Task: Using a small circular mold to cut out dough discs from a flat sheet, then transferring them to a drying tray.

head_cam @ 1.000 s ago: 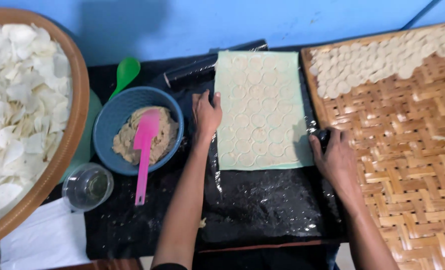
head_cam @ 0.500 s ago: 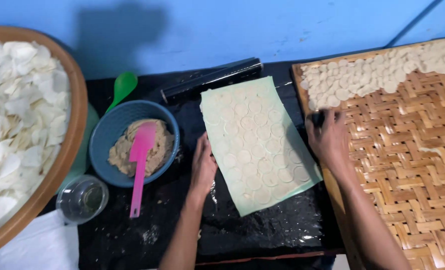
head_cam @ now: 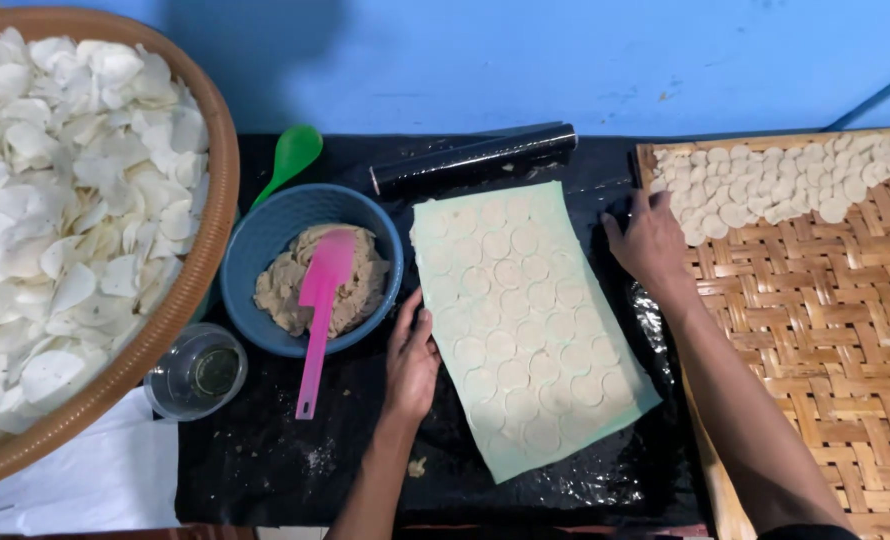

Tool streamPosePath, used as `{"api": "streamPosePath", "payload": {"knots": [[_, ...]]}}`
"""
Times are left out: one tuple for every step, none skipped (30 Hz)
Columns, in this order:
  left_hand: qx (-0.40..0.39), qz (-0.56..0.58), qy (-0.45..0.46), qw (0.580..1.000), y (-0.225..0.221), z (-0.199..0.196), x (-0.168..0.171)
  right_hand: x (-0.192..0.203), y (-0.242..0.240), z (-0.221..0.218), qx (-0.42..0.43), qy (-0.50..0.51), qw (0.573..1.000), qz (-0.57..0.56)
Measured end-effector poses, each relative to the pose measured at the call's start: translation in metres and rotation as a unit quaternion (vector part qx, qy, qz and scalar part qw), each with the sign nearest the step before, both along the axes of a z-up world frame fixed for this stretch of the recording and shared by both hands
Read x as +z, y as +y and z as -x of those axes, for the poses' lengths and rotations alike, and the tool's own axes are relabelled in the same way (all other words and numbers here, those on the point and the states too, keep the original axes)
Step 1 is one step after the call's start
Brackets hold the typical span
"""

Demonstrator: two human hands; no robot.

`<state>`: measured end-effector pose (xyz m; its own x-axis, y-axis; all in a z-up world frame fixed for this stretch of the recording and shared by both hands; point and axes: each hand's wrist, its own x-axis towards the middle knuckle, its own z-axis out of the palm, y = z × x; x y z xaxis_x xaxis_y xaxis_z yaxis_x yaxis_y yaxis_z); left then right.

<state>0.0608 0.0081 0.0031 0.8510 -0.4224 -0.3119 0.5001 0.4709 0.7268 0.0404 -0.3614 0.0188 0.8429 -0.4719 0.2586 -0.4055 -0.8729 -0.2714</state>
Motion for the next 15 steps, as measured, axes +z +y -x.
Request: {"api": "streamPosePath", "payload": {"knots": [[0.004,0.000,0.004,1.000,0.002,0.003,-0.004,0.011,0.012,0.002,0.004,0.004,1.000,0.000],[-0.001,0.014,0.013,1.000,0.005,0.005,-0.008,0.023,0.024,0.004,0.003,-0.019,1.000,0.025],[-0.006,0.030,0.021,0.999,0.006,0.006,-0.011,0.035,0.035,0.004,0.001,-0.044,0.998,0.051],[-0.002,0.030,0.023,0.999,0.006,0.004,-0.012,0.046,0.058,0.000,0.005,-0.042,0.998,0.051],[-0.005,0.056,0.015,0.998,0.005,0.006,-0.014,0.055,0.082,-0.002,0.025,-0.054,0.998,0.025],[-0.008,0.081,0.006,0.997,0.005,0.008,-0.016,0.065,0.106,-0.002,0.046,-0.065,0.997,-0.001],[-0.006,0.080,0.009,0.997,0.004,0.008,-0.015,0.059,0.138,-0.008,0.047,-0.063,0.997,-0.003],[-0.011,0.101,0.001,0.995,0.002,0.008,-0.014,0.053,0.170,-0.013,0.143,-0.055,0.983,-0.097],[-0.017,0.121,-0.010,0.992,0.001,0.007,-0.012,0.048,0.202,-0.018,0.236,-0.050,0.952,-0.189],[-0.016,0.120,-0.010,0.993,0.001,0.008,-0.030,0.058,0.236,-0.025,0.237,-0.050,0.952,-0.190],[-0.008,0.037,-0.122,0.992,0.003,0.010,-0.049,0.068,0.271,-0.032,0.266,-0.045,0.952,-0.144],[-0.001,-0.046,-0.232,0.972,0.006,0.012,-0.067,0.078,0.307,-0.037,0.294,-0.040,0.950,-0.098],[-0.002,-0.049,-0.234,0.971,0.009,0.011,-0.084,0.085,0.324,-0.043,0.294,-0.044,0.950,-0.100],[0.007,-0.170,-0.393,0.904,0.013,0.010,-0.102,0.092,0.341,-0.049,0.305,0.000,0.947,-0.100],[0.013,-0.283,-0.533,0.797,0.016,0.009,-0.119,0.100,0.357,-0.055,0.312,0.044,0.944,-0.100]]}}
